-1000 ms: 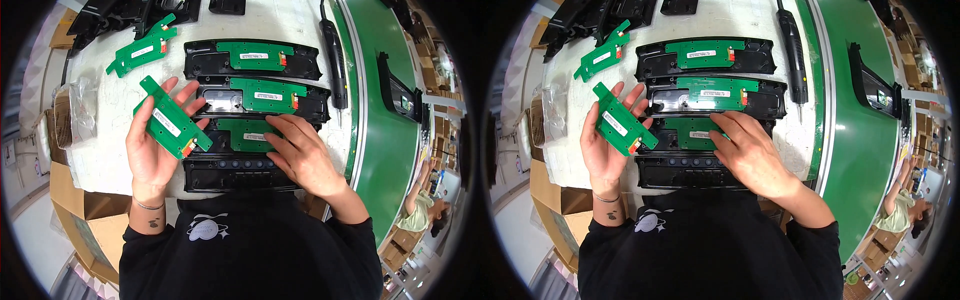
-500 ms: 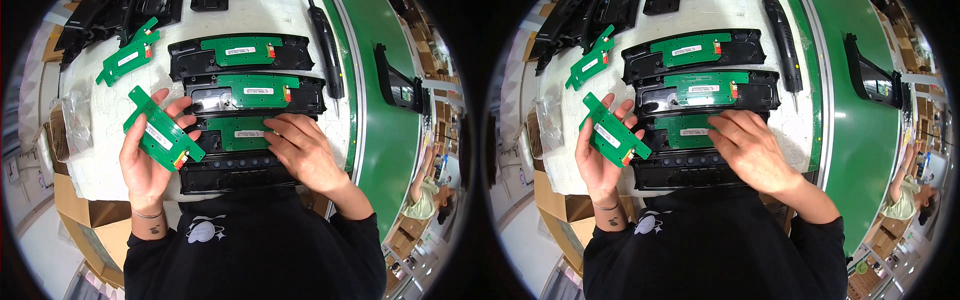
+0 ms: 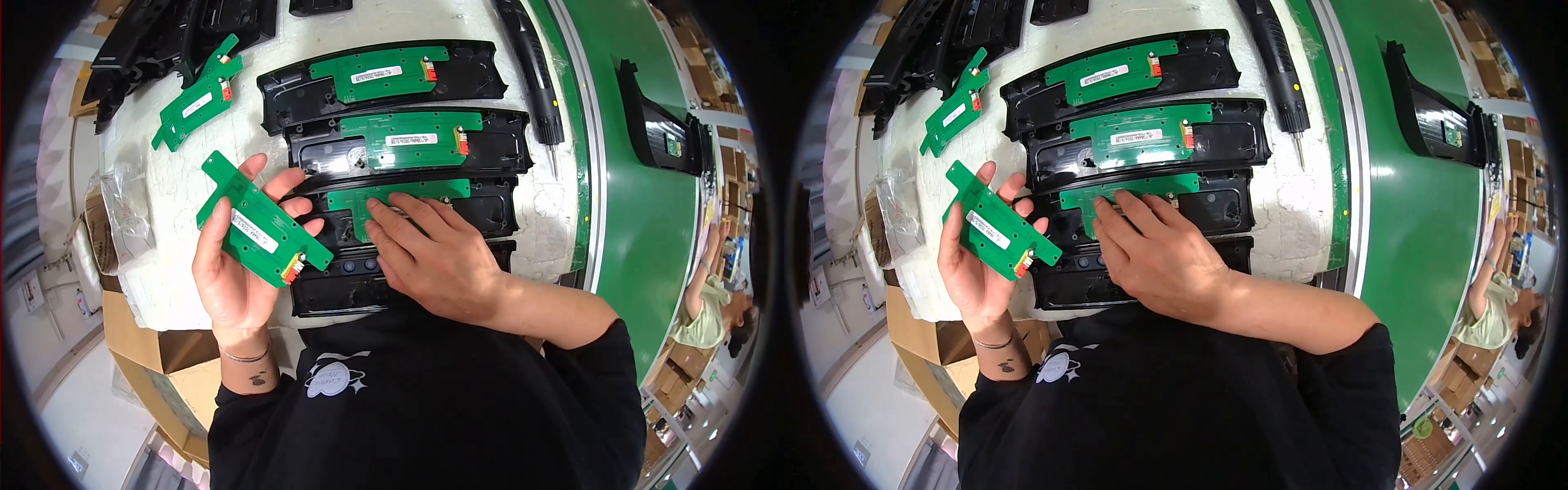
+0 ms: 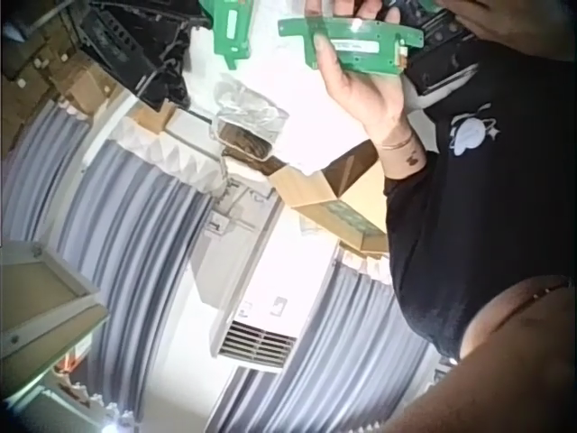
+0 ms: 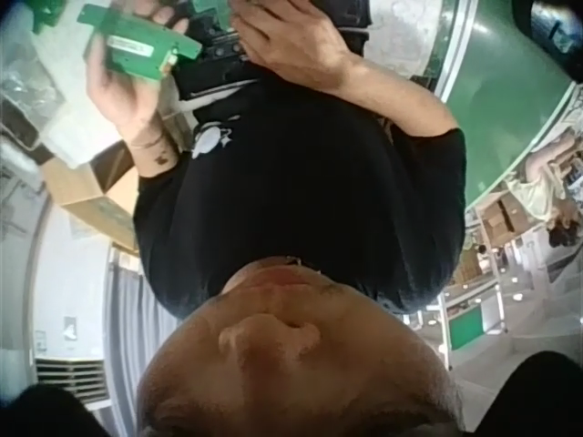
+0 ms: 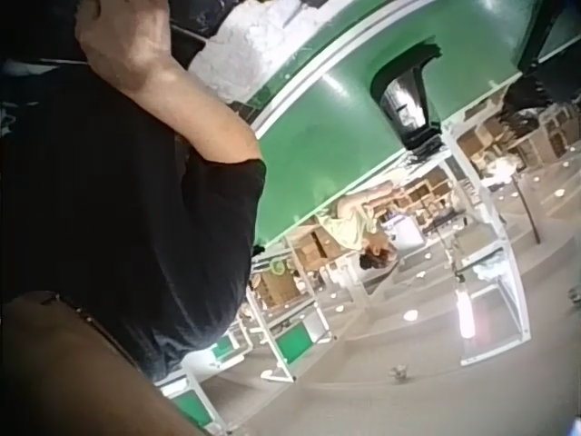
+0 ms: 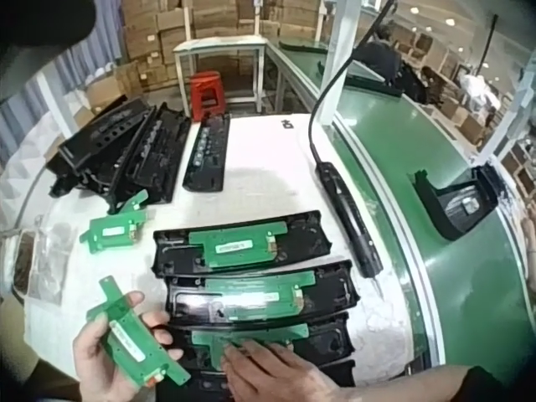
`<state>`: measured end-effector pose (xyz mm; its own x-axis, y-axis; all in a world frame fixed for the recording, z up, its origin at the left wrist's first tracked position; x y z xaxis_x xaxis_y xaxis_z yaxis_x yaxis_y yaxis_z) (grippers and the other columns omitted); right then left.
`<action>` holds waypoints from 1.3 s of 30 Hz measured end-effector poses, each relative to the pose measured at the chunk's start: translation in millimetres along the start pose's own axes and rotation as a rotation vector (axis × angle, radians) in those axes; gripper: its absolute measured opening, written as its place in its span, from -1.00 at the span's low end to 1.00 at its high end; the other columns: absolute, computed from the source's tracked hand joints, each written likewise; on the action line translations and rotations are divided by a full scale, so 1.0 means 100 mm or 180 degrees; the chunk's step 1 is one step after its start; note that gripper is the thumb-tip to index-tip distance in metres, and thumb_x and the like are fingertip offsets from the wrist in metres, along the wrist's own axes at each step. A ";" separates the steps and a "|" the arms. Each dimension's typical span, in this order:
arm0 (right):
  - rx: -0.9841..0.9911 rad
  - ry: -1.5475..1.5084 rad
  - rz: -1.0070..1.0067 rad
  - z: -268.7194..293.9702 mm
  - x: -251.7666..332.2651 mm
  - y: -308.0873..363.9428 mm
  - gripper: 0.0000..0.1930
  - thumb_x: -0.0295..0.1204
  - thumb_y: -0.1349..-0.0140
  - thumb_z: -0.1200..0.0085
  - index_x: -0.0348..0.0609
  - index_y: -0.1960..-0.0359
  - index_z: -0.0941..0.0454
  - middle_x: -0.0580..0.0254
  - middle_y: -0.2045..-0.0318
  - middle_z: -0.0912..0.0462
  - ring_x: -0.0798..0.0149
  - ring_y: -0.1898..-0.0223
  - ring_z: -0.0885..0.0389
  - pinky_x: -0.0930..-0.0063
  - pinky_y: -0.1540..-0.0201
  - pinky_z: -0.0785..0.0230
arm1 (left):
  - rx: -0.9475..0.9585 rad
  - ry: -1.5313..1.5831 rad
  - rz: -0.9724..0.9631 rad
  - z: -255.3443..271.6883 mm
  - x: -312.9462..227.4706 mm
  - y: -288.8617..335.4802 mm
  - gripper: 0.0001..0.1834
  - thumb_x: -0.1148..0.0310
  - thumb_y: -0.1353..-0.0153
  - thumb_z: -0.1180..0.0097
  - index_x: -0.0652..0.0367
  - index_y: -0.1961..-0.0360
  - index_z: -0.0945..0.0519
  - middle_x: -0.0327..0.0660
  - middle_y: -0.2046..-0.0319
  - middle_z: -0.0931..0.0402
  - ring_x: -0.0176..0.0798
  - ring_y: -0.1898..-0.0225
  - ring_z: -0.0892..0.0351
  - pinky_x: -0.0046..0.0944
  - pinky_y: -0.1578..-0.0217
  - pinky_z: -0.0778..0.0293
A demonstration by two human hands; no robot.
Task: Assemble electronic circuit boards into black plastic housings and secure them with screws using an electric screwdriver.
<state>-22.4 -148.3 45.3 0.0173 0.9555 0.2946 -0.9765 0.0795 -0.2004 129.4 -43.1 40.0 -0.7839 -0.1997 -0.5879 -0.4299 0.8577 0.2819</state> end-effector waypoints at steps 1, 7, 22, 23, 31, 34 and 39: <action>-0.0027 0.0019 0.0036 0.00 -0.01 0.00 -0.69 -0.41 0.01 -0.03 -0.32 0.22 -0.49 0.07 0.11 -0.47 0.14 0.04 -0.39 0.31 0.00 -0.29 | 0.0009 -0.0009 0.0008 -0.03 0.01 -0.01 -0.47 0.17 -0.30 0.33 0.22 -0.21 -0.06 0.12 -0.05 -0.24 -0.05 0.06 -0.39 0.10 0.02 -0.36; -0.0506 -0.1155 -0.0071 0.06 -0.19 0.03 -0.70 -0.56 0.13 -0.14 -0.24 0.26 -0.51 0.13 0.18 -0.51 0.10 0.14 -0.47 0.33 0.15 -0.41 | -0.0217 0.0116 -0.0009 -0.09 0.09 -0.05 -0.49 0.21 -0.27 0.27 0.29 -0.16 -0.12 0.17 0.00 -0.31 -0.04 0.12 -0.47 0.02 0.08 -0.43; -0.0517 -0.0804 -0.0302 0.26 -0.42 0.22 -0.68 -0.64 0.23 -0.09 -0.36 0.31 -0.46 0.13 0.31 -0.47 0.16 0.30 -0.43 0.41 0.27 -0.38 | -0.0356 0.0002 -0.0152 0.13 0.01 -0.07 -0.51 0.19 -0.26 0.23 0.29 -0.12 -0.17 0.13 0.01 -0.32 -0.06 0.11 -0.46 0.02 0.08 -0.43; -0.0502 -0.0839 -0.0343 0.26 -0.41 0.21 -0.68 -0.64 0.23 -0.08 -0.36 0.31 -0.46 0.13 0.31 -0.47 0.16 0.31 -0.43 0.41 0.27 -0.38 | -0.0351 -0.0010 -0.0147 0.13 0.01 -0.07 -0.51 0.19 -0.26 0.23 0.29 -0.12 -0.18 0.13 0.01 -0.32 -0.06 0.11 -0.46 0.02 0.08 -0.43; -0.0325 -0.0958 -0.0461 0.30 -0.40 0.20 -0.67 -0.66 0.19 -0.15 -0.35 0.27 -0.47 0.07 0.27 -0.50 0.07 0.27 -0.46 0.35 0.25 -0.40 | -0.0356 0.0019 -0.0130 0.14 -0.01 -0.05 -0.51 0.19 -0.27 0.23 0.29 -0.11 -0.19 0.13 0.01 -0.32 -0.05 0.11 -0.46 0.03 0.08 -0.43; -0.0314 -0.0893 -0.0466 0.36 -0.36 0.17 -0.66 -0.64 0.19 -0.18 -0.35 0.27 -0.48 0.08 0.25 -0.50 0.07 0.27 -0.46 0.36 0.27 -0.40 | -0.0320 0.0192 -0.0211 0.11 -0.03 -0.01 -0.54 0.17 -0.30 0.30 0.27 -0.10 -0.21 0.14 0.01 -0.32 -0.03 0.09 -0.45 0.07 0.02 -0.37; -0.0983 -0.1284 -0.0161 0.48 -0.13 0.05 -0.68 -0.50 0.22 -0.23 -0.27 0.37 -0.43 0.10 0.27 -0.46 0.11 0.29 -0.45 0.38 0.28 -0.38 | 0.0136 0.0373 -0.0486 -0.33 0.20 -0.02 -0.51 0.04 -0.33 0.48 0.21 -0.07 -0.17 0.14 0.00 -0.30 0.04 -0.06 -0.32 -0.02 -0.14 -0.17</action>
<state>-37.8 -174.2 85.3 -0.0808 0.7674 0.6361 -0.8664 0.2614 -0.4254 99.7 -64.3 52.4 -0.7588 -0.3807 -0.5284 -0.5305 0.8320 0.1623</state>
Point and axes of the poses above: each hand's wrist, its own y-axis away from the middle knuckle, its own z-axis out of the back of the hand, x = y × z, the point moved 4 cm from there along -y, towards the middle knuckle
